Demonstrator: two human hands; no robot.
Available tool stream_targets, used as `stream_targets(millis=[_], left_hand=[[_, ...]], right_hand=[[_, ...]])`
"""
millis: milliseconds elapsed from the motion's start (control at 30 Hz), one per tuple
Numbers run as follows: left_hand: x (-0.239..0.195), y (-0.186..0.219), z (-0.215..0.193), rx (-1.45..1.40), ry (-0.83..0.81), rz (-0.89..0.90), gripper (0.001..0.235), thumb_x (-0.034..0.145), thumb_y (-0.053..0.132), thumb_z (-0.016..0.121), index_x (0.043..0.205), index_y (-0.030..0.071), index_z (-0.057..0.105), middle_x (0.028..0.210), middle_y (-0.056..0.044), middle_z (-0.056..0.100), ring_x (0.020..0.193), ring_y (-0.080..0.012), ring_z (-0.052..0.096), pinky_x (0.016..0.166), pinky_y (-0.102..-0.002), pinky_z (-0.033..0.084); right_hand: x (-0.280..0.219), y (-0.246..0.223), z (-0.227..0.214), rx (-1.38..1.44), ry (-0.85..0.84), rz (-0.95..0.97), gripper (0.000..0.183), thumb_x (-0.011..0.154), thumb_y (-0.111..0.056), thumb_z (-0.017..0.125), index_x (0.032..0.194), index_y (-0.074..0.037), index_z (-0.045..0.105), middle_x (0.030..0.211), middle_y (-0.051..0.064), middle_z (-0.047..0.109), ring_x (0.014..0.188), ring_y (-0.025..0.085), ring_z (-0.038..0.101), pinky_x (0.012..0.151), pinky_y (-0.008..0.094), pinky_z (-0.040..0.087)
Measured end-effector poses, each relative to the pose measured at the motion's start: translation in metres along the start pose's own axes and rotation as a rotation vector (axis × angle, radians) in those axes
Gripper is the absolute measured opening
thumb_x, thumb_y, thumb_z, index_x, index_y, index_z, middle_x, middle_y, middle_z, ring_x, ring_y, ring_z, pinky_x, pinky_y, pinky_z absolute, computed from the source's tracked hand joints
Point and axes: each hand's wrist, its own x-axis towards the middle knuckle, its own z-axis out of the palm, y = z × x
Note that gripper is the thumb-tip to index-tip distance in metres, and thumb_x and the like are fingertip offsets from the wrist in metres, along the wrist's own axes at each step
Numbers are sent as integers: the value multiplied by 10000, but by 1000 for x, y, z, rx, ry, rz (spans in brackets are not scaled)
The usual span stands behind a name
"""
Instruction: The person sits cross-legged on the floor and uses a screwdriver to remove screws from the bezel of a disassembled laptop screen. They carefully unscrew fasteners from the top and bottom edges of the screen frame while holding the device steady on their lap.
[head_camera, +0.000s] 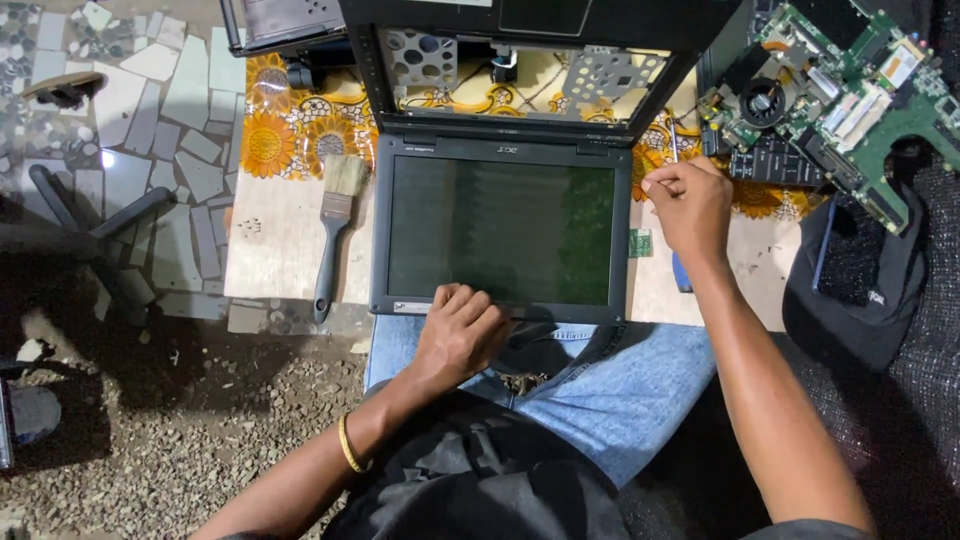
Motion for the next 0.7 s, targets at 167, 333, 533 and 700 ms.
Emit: stream_targets(millis=[167,333,533,700], left_hand=[[-5,-3,5,2,-9,0,127,1038,201,745,929,156,699,851,-49,557,793,-302,608,784,-417,485],[-4,0,4,-3,-46,-50,168,1036,277,746,918,175,684,842,-34,534,793,-300,596,790,-421,477],[38,24,-3,-63,-182,-183,242,1042,366,755,1052,132,691,938,-82,588,866,-341,596,791,-443,441],[101,-1,-2,-40,-179,-145,440,968,333,847,1262,54,674,1303,-252,638,1220,-483,619,1009,-572,469]], right_hand=[[1,1,-10,270,-28,58,103,1063,-5,790,1159,5,827,960,154,625,766,268,778,616,316,630],[-36,-15,-39,532,260,196,177,1151,-166,763,1262,-27,755,1081,150,718,894,234,810,774,311,721],[-99,9,-25,394,382,127,124,1050,-126,866,1093,-44,784,1336,188,717,1292,329,707,1143,473,552],[-137,-90,-15,244,441,152,111,1082,-138,815,1125,-41,780,1509,217,662,1361,379,682,1209,522,500]])
